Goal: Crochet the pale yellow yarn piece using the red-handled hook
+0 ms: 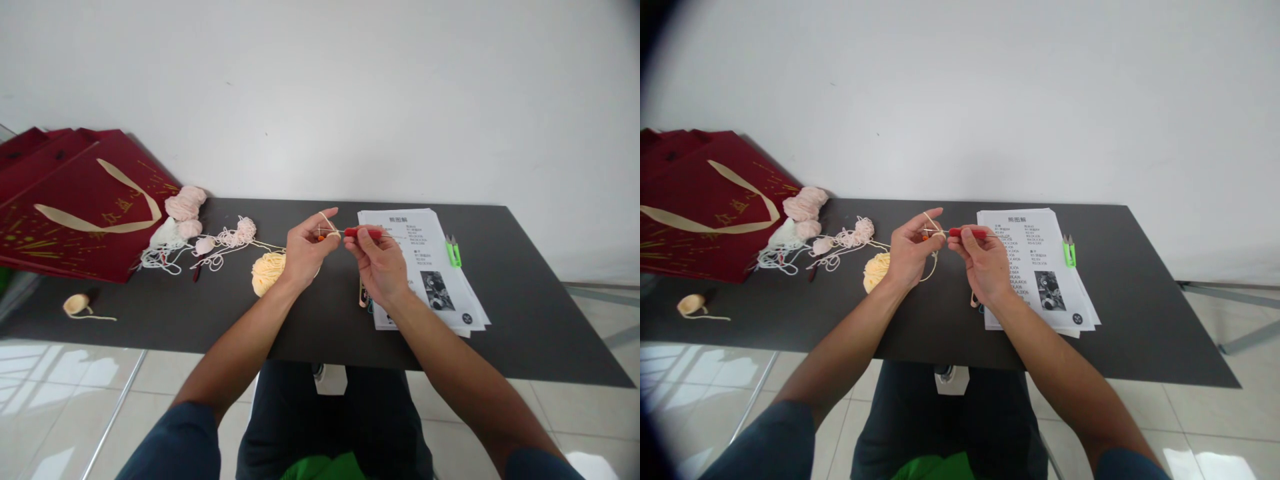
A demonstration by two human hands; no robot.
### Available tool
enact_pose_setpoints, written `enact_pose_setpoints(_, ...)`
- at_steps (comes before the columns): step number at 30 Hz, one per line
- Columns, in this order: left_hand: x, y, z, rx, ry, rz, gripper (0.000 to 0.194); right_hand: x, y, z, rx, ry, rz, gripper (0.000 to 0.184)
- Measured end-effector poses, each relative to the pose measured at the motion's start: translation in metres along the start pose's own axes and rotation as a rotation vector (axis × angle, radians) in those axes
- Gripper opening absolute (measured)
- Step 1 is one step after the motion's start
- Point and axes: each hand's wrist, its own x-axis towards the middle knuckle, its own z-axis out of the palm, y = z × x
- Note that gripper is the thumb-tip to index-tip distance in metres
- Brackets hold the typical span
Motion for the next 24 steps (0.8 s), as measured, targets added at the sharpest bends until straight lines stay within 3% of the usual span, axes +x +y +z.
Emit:
enact_pose_setpoints(13, -0.0028, 0.0005, 0.003, 0.111, 0.037, 0.049, 0.065, -0.0035, -0.0038, 0.003, -0.014, -0.019, -0.046, 0.019)
enact_pose_setpoints(24, -0.0045, 0.0071, 0.0038, 0.142, 0.08, 0.104, 0.048, -0.0016, -0.0088, -0.0047, -0.1, -0.027, -0.359, 0.018)
